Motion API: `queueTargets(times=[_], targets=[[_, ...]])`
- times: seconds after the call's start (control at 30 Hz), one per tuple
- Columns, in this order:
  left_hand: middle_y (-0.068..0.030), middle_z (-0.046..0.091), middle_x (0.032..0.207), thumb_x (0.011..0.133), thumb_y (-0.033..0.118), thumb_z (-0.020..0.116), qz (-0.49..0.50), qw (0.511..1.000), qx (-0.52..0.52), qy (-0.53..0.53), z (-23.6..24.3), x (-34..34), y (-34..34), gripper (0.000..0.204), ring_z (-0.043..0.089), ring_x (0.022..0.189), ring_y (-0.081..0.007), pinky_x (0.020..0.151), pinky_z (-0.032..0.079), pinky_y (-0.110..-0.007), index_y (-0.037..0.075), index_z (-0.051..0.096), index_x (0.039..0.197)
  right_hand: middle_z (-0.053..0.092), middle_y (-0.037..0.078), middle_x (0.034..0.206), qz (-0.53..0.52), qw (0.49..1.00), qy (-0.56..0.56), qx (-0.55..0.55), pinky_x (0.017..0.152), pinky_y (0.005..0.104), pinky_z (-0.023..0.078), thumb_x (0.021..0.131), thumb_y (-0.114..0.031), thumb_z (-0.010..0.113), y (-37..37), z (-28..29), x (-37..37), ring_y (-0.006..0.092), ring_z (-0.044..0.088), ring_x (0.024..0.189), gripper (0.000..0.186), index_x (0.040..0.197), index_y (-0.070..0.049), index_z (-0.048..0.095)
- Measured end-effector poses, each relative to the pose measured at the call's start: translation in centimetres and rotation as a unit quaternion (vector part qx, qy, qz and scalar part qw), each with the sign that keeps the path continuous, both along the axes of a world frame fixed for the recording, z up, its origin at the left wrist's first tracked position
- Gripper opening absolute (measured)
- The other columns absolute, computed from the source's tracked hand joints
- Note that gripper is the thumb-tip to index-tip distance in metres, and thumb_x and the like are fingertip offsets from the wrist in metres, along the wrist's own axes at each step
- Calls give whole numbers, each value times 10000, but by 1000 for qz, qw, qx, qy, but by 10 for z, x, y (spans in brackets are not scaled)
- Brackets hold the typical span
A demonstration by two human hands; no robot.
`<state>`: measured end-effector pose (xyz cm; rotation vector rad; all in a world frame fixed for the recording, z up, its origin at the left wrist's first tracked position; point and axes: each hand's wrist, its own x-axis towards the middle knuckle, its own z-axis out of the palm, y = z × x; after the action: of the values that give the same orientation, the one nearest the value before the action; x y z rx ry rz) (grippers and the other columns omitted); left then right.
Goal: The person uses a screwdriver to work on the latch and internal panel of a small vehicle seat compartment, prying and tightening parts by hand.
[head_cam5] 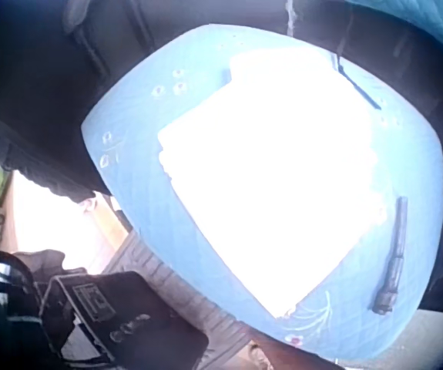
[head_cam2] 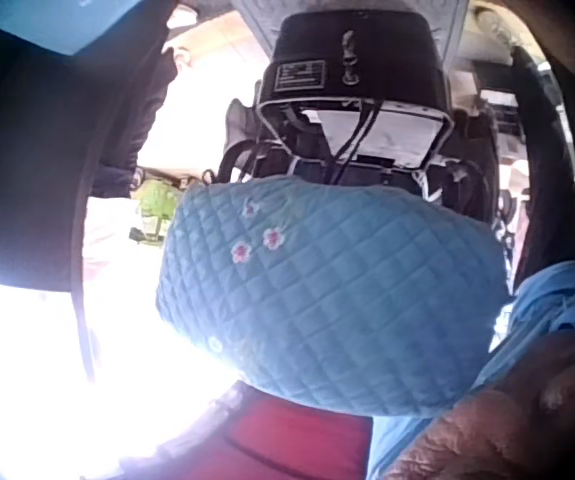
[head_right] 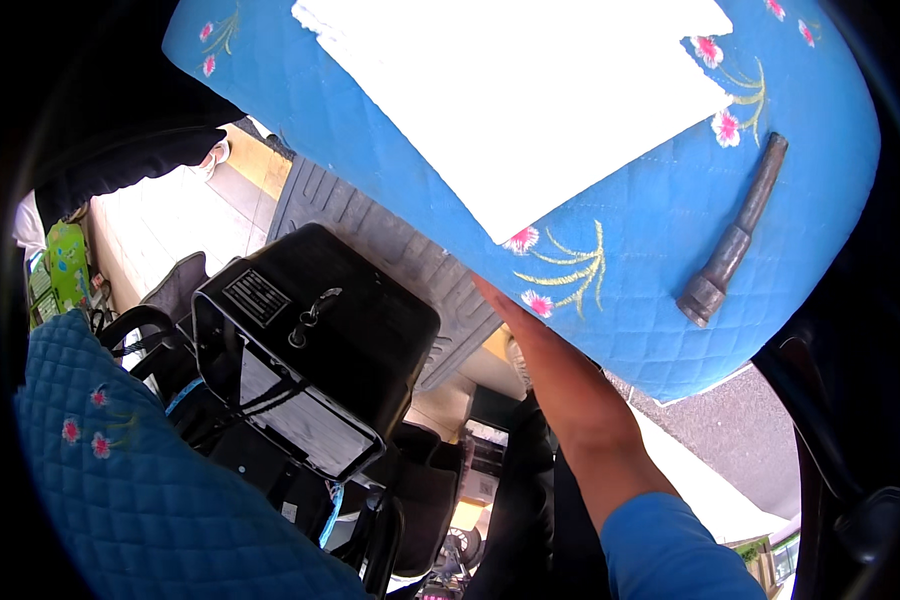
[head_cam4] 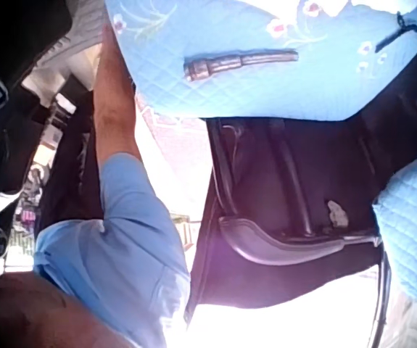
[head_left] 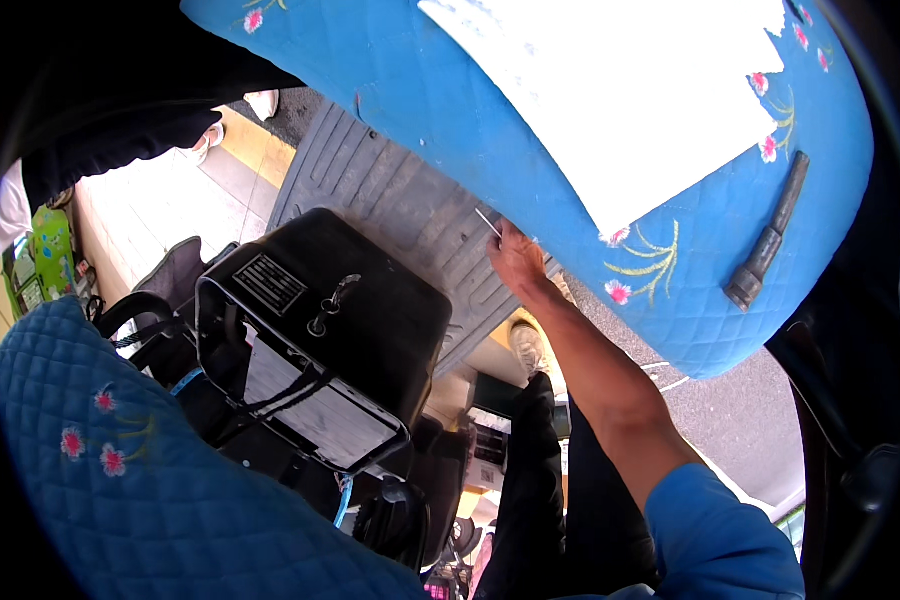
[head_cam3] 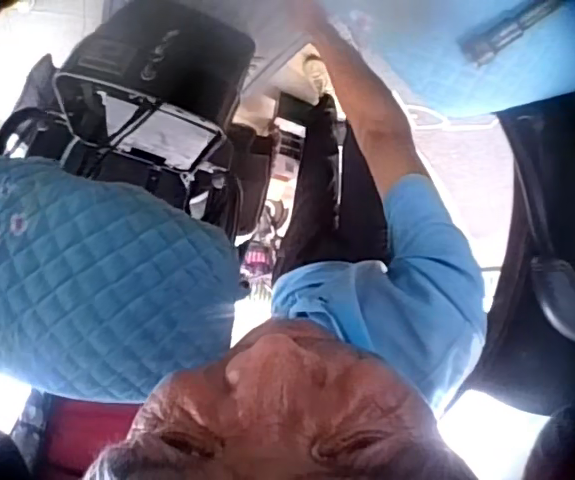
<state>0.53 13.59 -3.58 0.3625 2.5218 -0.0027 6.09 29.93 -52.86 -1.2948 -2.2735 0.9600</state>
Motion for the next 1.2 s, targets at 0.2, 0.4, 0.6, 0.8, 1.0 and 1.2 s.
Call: queueTargets(times=[0.2, 0.4, 0.6, 0.8, 1.0, 1.2], targets=[[-159, 668, 742, 920, 187, 613, -3, 1000, 5, -22, -8, 2, 3, 150, 662, 690, -387, 611, 515, -467, 41, 629, 886, 650, 225, 1042, 32, 993, 97, -56, 783, 531, 543, 890, -90, 670, -9, -26, -13, 447, 657, 926, 267, 1133, -35, 571], [-159, 668, 744, 919, 181, 615, -8, 1000, 10, -14, -8, -6, 1, 145, 663, 689, -385, 609, 516, -465, 41, 628, 883, 666, 218, 1005, 79, 982, -157, -64, 783, 501, 571, 882, -84, 614, -15, 1, -57, 409, 693, 913, 217, 1088, -21, 589], [-158, 669, 747, 917, 176, 616, -13, 999, 38, -19, 3, 2, -3, 140, 663, 688, -382, 606, 517, -463, 41, 628, 879, 687, 212, 856, 2, 973, -62, -224, 710, 481, 562, 870, -144, 628, -16, 47, -30, 398, 696, 813, 132, 911, -18, 628], [-158, 669, 749, 915, 170, 617, -17, 992, 122, -12, 35, 9, -3, 135, 663, 687, -380, 604, 518, -461, 41, 627, 876, 679, 214, 763, -47, 934, -5, -355, 635, 464, 514, 829, -258, 687, -47, 154, 59, 397, 679, 725, 254, 831, -8, 642], [-158, 670, 752, 913, 165, 619, -14, 974, 224, 15, 73, 2, -15, 131, 663, 686, -378, 601, 519, -459, 41, 626, 872, 682, 95, 700, 47, 860, -22, -507, 656, 363, 508, 868, -260, 699, -87, 309, 129, 189, 653, 665, 238, 849, -23, 712], [-163, 668, 740, 931, 102, 596, 44, 923, 382, 11, 64, 8, -40, 80, 670, 664, -362, 600, 523, -426, 43, 649, 918, 716, 15, 816, 265, 802, -108, -525, 664, 293, 503, 828, -183, 834, -96, 472, 193, 113, 612, 679, 203, 944, -41, 747]])
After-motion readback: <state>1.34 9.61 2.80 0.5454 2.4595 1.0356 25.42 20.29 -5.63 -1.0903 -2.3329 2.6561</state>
